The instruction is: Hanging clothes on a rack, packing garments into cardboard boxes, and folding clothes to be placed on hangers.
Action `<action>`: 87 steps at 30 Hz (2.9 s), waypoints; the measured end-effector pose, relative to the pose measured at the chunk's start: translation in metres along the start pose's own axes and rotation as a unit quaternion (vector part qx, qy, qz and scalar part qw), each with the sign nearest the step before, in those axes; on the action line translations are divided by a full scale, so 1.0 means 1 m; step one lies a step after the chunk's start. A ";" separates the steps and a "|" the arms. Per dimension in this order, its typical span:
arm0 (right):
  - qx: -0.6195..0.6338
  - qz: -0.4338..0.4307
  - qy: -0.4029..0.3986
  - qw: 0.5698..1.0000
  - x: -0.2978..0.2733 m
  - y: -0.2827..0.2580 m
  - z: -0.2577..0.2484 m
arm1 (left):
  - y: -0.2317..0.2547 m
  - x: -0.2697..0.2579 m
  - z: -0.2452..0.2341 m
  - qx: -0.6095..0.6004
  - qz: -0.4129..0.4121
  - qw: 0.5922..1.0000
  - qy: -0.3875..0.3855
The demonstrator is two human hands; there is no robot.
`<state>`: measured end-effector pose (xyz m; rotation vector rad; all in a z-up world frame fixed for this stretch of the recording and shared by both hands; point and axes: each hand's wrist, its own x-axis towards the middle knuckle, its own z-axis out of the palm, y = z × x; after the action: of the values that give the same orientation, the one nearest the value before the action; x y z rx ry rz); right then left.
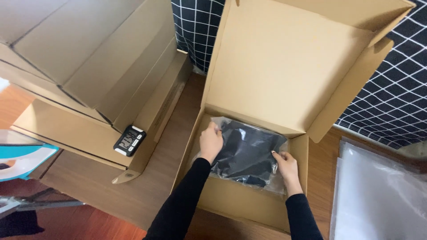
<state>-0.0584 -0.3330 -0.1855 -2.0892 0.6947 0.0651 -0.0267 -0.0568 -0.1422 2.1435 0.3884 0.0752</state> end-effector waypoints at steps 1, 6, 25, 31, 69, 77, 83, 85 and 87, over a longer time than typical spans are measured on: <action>-0.004 -0.004 0.003 1.000 0.001 0.002 0.001 | 0.008 -0.005 -0.009 -0.016 -0.010 1.000 -0.024; 0.023 -0.020 0.018 0.999 0.006 0.015 0.002 | 0.037 -0.036 -0.033 -0.012 0.080 0.997 0.001; 0.545 -0.187 -0.138 0.806 -0.077 -0.054 -0.033 | 0.154 -0.121 -0.135 -0.224 0.337 0.914 -0.039; 0.480 -0.203 0.026 0.853 -0.121 -0.067 -0.100 | 0.185 -0.113 -0.123 -0.231 0.296 0.926 -0.052; -0.270 -0.037 0.417 0.867 -0.160 0.202 -0.177 | 0.147 -0.146 0.216 0.228 0.532 0.760 -0.295; -0.133 -0.232 0.280 0.922 -0.051 0.011 -0.184 | 0.189 -0.020 -0.015 0.100 0.434 0.875 0.188; -0.043 -0.253 0.152 0.954 0.045 -0.095 -0.139 | 0.149 0.058 -0.105 0.092 0.223 0.922 0.304; -0.114 -0.168 0.117 0.972 0.069 -0.114 -0.125 | 0.121 0.096 -0.101 0.162 0.141 0.948 0.236; -0.128 -0.154 0.124 0.972 0.090 -0.118 -0.114 | 0.077 0.147 -0.082 0.187 0.104 0.960 0.183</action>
<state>0.0522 -0.4122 -0.0569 -2.4587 0.5187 -0.2988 0.1155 0.0127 -0.0466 2.5440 0.4128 0.5660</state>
